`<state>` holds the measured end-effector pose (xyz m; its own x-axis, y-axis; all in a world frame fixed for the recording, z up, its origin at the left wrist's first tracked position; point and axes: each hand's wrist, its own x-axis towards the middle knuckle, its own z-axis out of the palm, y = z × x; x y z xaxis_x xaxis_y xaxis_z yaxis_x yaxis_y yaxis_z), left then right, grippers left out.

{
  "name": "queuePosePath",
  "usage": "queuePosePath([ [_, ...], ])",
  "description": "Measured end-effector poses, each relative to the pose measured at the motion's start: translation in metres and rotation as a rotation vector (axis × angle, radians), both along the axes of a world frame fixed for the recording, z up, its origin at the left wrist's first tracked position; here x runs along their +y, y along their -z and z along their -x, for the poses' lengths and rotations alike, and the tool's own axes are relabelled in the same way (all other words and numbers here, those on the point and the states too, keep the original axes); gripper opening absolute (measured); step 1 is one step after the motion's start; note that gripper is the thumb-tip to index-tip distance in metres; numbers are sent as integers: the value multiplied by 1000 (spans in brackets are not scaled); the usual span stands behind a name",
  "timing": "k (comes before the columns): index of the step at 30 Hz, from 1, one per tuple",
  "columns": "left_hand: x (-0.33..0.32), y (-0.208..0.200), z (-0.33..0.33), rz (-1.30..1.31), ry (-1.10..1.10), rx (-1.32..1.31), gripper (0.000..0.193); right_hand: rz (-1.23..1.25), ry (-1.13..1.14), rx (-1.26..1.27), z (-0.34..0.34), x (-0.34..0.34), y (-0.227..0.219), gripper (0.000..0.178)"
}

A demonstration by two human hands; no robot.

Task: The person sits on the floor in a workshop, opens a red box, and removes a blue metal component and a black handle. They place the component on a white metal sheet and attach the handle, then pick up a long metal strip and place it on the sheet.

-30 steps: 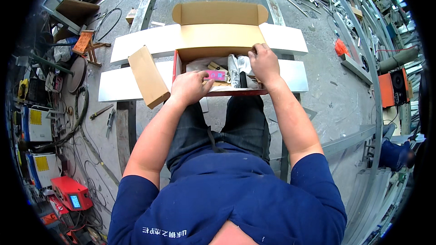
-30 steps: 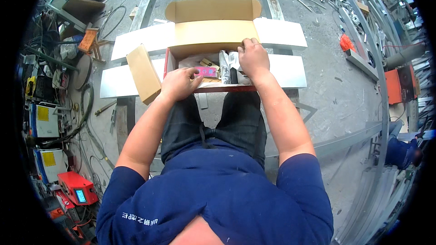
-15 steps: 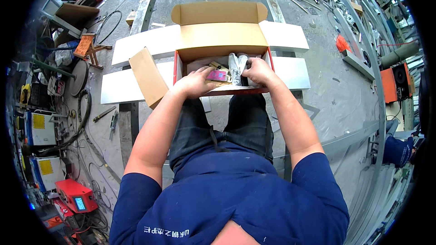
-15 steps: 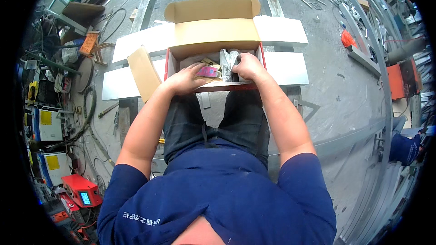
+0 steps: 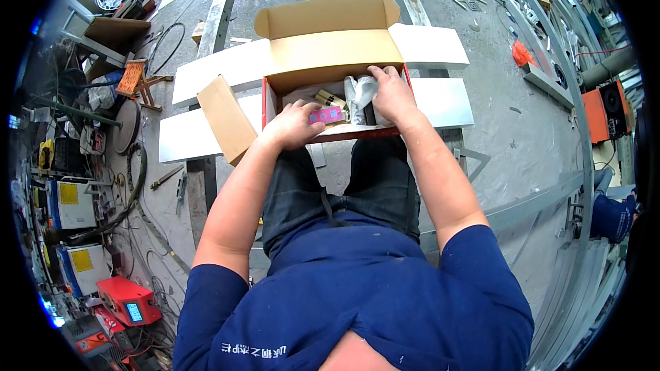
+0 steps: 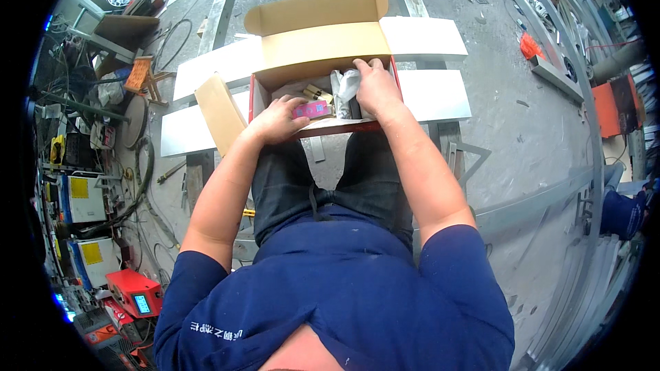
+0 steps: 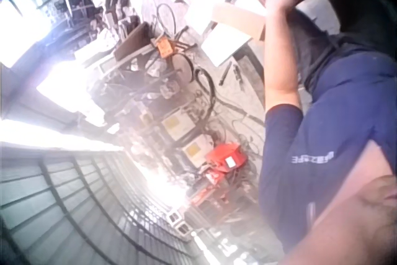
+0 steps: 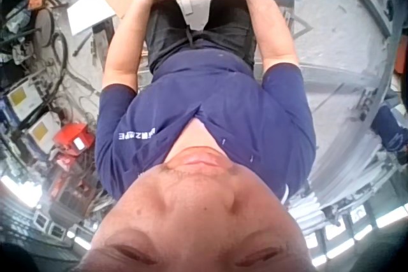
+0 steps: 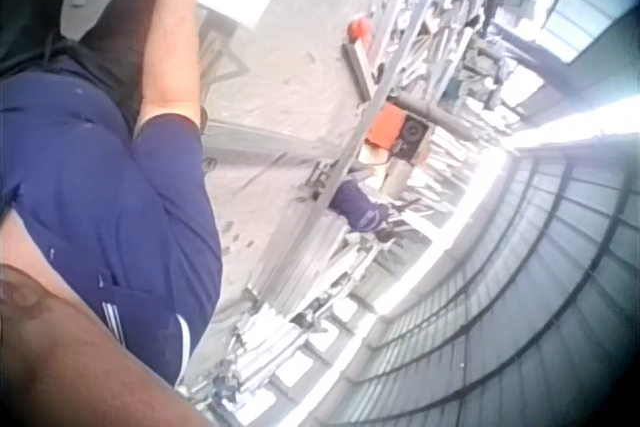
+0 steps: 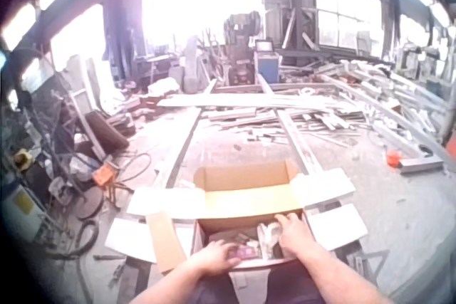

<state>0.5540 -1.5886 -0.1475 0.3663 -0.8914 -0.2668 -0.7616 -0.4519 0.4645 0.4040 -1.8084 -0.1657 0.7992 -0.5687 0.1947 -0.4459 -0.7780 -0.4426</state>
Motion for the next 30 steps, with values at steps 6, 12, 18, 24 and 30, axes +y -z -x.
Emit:
queuePosePath([
  [6,1,-3,-1,-12,-54,42,62,-156,4,-176,-1,-7,-21,13],
  [12,1,-2,2,115,-66,-17,69,-570,-27,-495,0,-1,-49,14],
  [18,-4,-15,6,478,-144,-191,82,-321,-403,-668,-2,20,-101,11],
  [24,-58,-18,-26,244,75,-60,78,-324,-681,-569,-4,52,-107,14],
  [30,-66,12,-30,360,144,-307,59,-456,-628,-646,7,62,-91,14],
])
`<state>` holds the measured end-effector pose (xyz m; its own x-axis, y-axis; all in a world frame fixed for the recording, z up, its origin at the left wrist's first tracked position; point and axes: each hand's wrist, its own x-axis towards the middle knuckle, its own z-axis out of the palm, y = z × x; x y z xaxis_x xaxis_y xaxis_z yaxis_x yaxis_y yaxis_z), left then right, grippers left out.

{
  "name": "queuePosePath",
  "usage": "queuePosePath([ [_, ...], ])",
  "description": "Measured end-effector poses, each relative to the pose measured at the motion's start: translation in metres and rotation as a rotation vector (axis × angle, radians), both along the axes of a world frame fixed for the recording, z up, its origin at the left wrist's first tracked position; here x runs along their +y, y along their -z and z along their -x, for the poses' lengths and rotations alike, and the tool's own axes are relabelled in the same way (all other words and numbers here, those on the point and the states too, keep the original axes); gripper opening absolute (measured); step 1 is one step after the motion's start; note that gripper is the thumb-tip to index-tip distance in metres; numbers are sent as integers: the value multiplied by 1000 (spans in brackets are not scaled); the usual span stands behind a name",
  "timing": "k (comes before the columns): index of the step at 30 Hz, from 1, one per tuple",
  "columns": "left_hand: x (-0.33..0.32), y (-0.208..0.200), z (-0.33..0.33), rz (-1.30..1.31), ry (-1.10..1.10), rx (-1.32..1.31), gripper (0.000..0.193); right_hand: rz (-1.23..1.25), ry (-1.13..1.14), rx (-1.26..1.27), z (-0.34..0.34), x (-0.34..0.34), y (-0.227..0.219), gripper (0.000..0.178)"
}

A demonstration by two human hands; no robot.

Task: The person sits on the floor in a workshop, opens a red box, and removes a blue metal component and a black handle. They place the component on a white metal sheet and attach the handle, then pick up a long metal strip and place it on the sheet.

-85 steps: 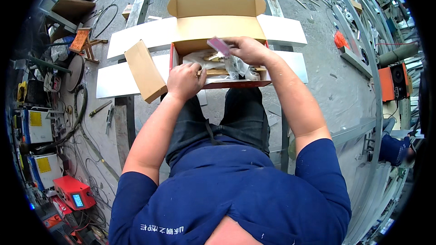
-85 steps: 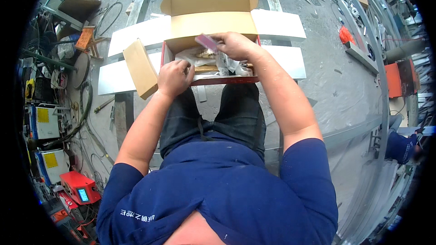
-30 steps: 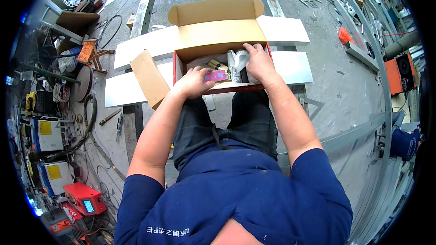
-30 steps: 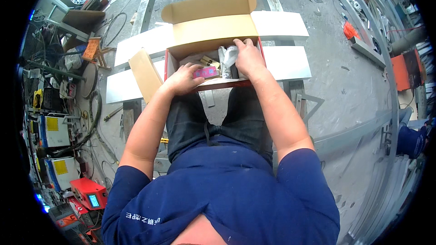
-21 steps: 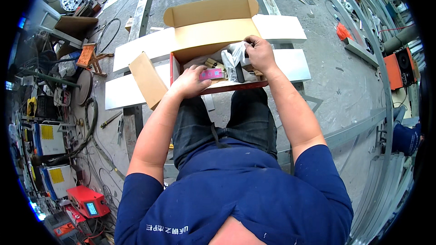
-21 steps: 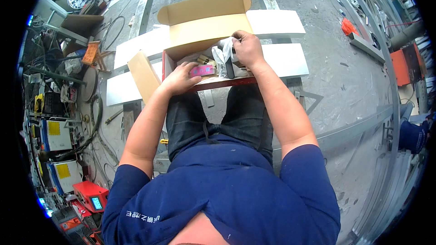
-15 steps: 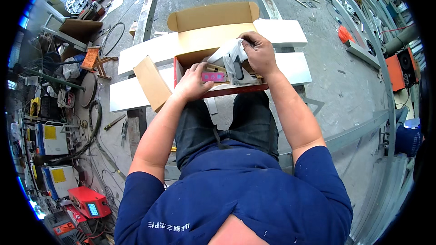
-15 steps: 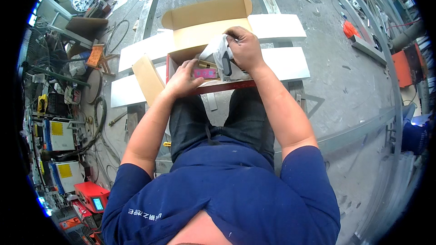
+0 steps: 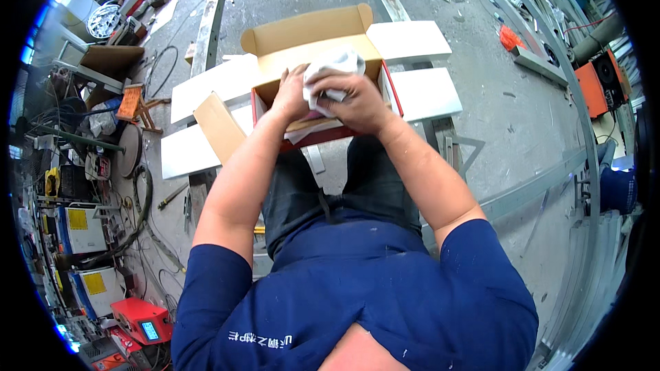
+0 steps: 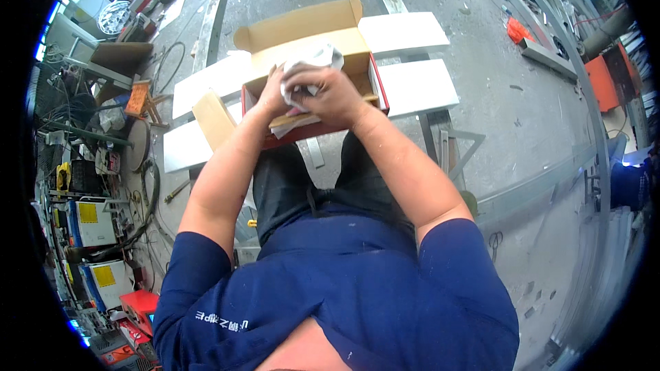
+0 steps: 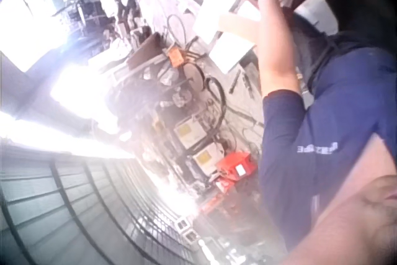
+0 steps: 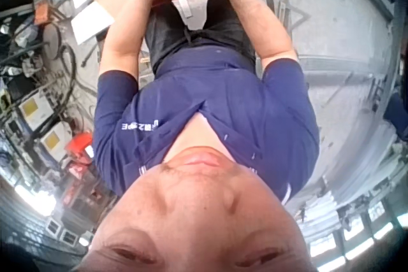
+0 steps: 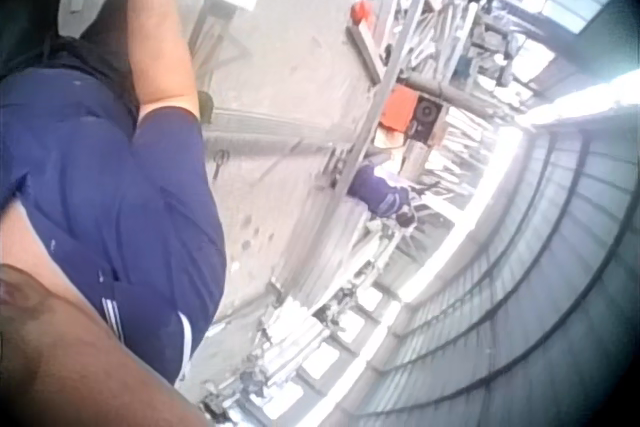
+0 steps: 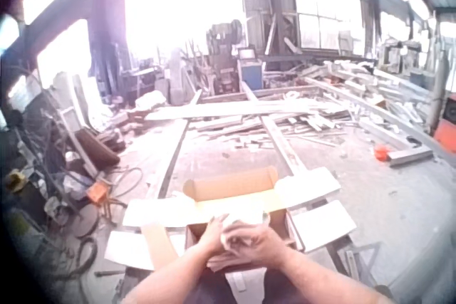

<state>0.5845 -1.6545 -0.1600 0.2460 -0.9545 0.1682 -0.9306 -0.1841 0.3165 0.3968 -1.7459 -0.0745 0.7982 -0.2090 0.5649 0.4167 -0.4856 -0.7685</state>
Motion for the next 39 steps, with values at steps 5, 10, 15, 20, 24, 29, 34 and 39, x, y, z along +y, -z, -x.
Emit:
queuePosePath([
  [5,-6,5,1,72,-18,125,58,161,564,-93,12,-32,17,22],
  [10,1,0,-3,100,-14,517,45,269,665,48,-8,-61,19,35],
  [15,0,-3,-5,57,48,256,44,300,571,160,-35,-93,23,31],
  [20,16,-38,12,4,-210,623,46,-267,435,435,-52,-110,14,35],
  [24,33,-45,-9,153,-346,861,43,-498,258,503,-46,-75,-30,32],
  [29,32,-25,-42,319,-212,1081,35,-376,378,180,-40,-70,-6,31],
  [34,34,-34,-56,367,-275,994,30,-22,598,649,-17,-65,36,34],
  [39,17,-49,-44,468,-275,966,30,333,399,1136,-38,-25,64,37],
])
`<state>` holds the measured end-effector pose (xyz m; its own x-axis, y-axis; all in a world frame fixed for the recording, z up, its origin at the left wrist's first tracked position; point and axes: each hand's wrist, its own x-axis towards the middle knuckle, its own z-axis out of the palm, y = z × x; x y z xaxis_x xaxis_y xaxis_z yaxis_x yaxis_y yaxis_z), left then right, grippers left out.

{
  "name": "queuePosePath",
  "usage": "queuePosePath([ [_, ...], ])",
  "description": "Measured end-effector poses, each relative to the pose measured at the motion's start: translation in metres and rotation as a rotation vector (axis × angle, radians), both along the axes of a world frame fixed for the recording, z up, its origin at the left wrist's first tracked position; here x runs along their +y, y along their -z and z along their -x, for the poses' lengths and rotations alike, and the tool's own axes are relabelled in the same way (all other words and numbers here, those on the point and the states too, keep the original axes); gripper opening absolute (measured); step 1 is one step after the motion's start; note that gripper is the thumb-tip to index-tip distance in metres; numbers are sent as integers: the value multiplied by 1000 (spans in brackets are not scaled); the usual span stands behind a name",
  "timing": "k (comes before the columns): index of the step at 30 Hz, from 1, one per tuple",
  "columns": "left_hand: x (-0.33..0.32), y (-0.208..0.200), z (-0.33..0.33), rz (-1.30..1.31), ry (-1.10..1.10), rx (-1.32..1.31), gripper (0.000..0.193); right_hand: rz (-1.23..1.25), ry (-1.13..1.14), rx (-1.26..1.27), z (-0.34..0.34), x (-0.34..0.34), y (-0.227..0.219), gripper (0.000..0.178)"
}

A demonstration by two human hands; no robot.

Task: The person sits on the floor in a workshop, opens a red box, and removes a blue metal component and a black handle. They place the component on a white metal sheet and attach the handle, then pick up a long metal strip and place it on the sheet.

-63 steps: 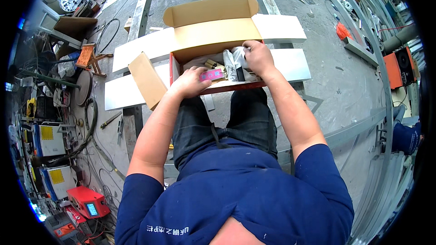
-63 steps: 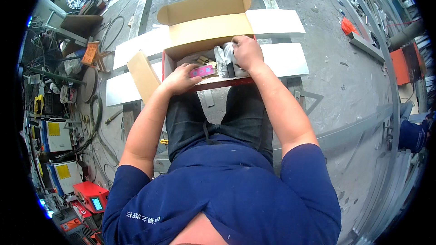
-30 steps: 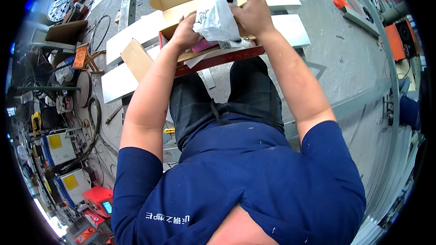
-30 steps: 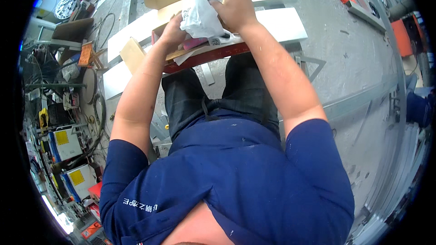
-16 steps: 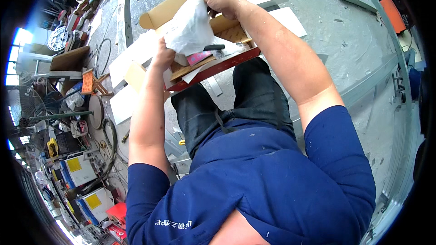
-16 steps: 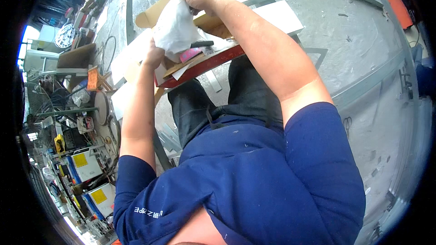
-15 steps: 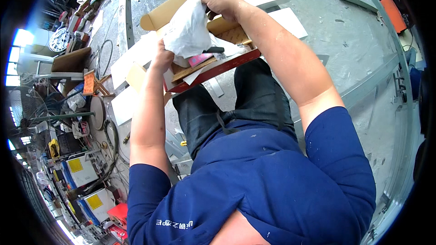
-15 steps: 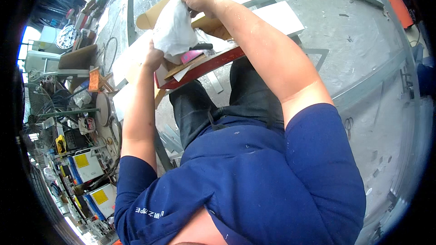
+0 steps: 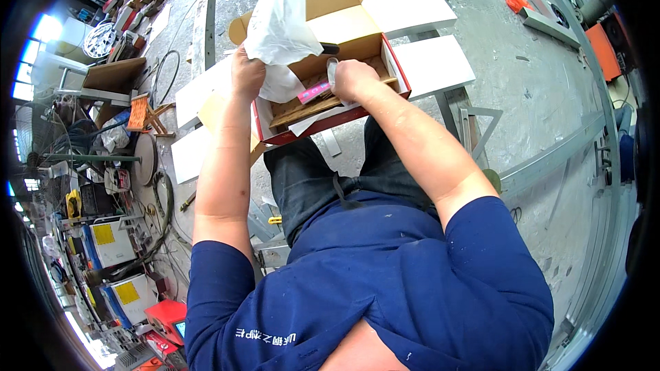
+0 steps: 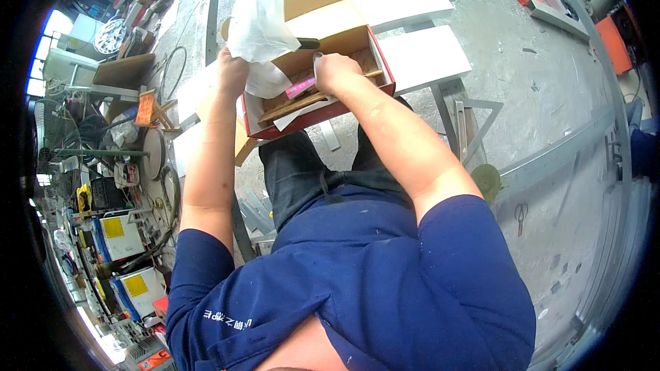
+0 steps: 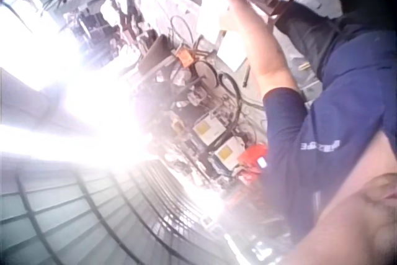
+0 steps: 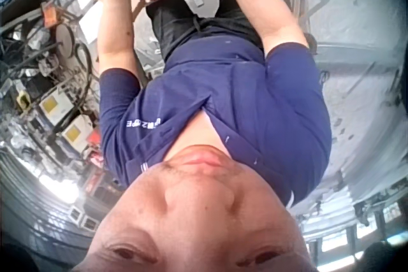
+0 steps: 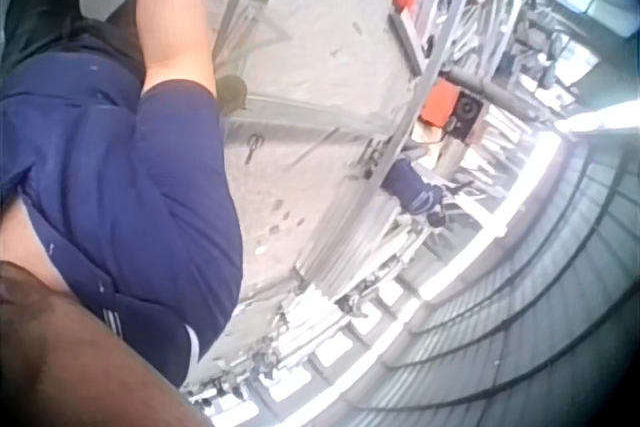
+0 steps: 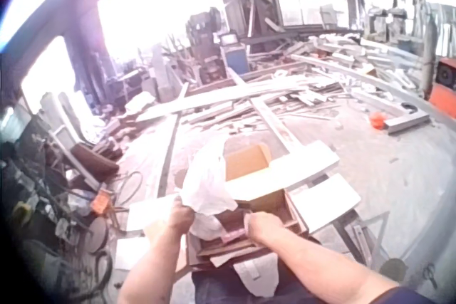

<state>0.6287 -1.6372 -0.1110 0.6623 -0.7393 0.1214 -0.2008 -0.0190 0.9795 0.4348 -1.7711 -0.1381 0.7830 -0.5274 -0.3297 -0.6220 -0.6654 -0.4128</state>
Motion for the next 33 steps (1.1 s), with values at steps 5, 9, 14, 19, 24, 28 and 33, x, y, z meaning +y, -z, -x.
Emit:
queuePosePath([
  [5,-4,-1,9,-34,22,-126,31,72,128,-232,9,7,-11,32],
  [9,-4,-27,19,-109,-62,-95,27,141,171,-535,40,7,-48,29],
  [14,-4,-49,22,-221,66,-96,28,41,286,-741,97,-8,-107,26],
  [19,-31,-40,35,-688,363,-912,51,-112,337,-1062,118,-23,-121,27],
  [24,-41,11,50,-520,247,-1265,47,-94,288,-1093,108,-26,-115,28],
  [28,-6,6,48,-348,412,-1046,49,-124,313,-947,107,-19,-122,28],
  [33,42,-39,62,-51,535,668,64,-126,-20,-706,84,-6,-119,28],
])
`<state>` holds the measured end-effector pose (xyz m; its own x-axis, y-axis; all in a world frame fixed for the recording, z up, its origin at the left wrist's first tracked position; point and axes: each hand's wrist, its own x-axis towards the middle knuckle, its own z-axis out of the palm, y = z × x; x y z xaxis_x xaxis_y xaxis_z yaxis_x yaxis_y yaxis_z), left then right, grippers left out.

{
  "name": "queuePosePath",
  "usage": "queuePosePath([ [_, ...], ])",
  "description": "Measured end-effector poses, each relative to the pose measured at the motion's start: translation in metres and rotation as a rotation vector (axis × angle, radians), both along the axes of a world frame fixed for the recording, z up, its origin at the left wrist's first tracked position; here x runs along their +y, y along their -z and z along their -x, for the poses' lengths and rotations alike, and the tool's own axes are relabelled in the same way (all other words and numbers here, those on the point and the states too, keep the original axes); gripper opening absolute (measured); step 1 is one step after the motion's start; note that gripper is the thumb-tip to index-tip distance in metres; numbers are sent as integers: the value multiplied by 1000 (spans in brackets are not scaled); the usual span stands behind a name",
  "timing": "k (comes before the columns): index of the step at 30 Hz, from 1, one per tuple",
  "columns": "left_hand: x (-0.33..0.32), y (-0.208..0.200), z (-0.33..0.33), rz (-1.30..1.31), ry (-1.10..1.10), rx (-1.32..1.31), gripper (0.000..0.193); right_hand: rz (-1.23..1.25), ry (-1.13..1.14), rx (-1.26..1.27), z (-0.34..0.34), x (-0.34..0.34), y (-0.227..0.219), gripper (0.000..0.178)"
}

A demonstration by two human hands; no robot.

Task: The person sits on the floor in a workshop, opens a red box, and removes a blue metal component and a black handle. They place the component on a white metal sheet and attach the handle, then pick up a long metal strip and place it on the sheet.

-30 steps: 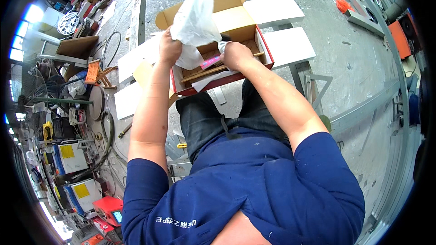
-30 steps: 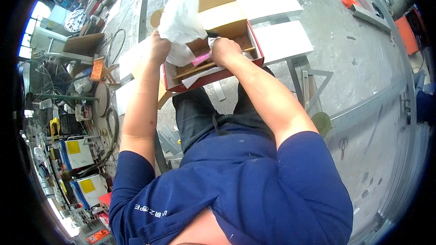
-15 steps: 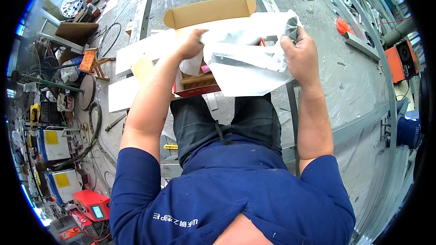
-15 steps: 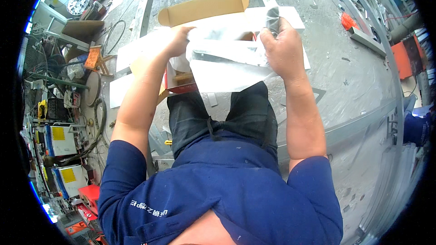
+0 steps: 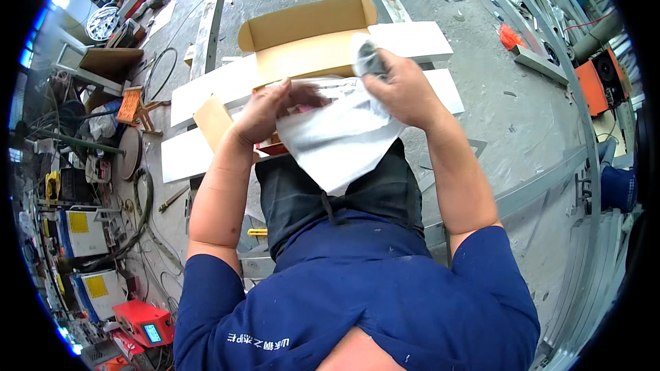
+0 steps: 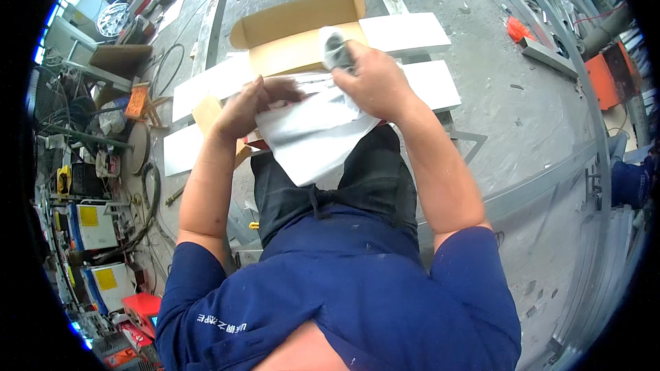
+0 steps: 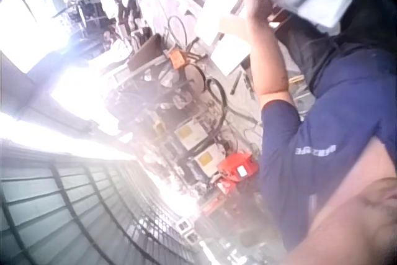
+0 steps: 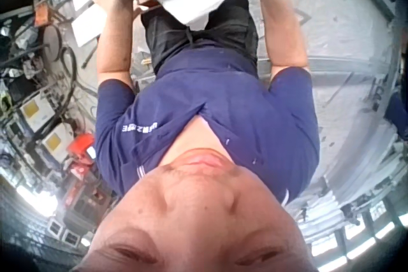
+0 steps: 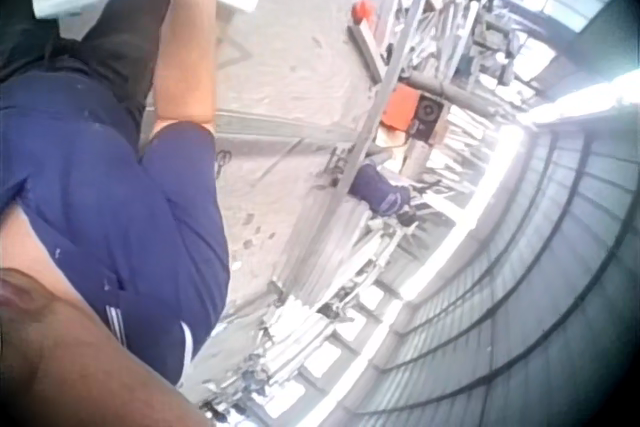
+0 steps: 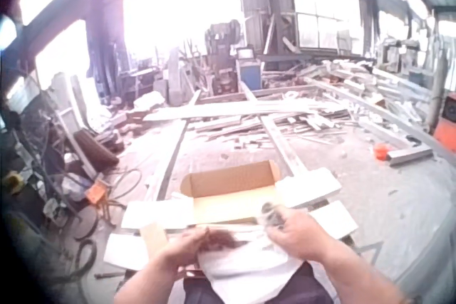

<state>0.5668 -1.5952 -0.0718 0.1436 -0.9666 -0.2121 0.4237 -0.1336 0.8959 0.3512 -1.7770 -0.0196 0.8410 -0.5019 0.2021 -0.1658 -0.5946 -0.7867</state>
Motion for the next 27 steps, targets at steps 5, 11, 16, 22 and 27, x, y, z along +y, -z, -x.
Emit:
queuePosePath([
  [5,15,22,90,-267,195,-593,45,365,-266,47,-26,39,13,41],
  [11,51,71,105,122,-56,-406,22,286,-290,-439,-6,74,14,38],
  [16,67,53,115,186,-54,-221,30,-41,-25,-385,21,54,27,26],
  [22,81,57,114,187,-23,-260,33,-629,-47,-487,21,54,37,35],
  [27,84,39,119,153,-36,-267,36,-667,110,-458,28,49,41,16],
])
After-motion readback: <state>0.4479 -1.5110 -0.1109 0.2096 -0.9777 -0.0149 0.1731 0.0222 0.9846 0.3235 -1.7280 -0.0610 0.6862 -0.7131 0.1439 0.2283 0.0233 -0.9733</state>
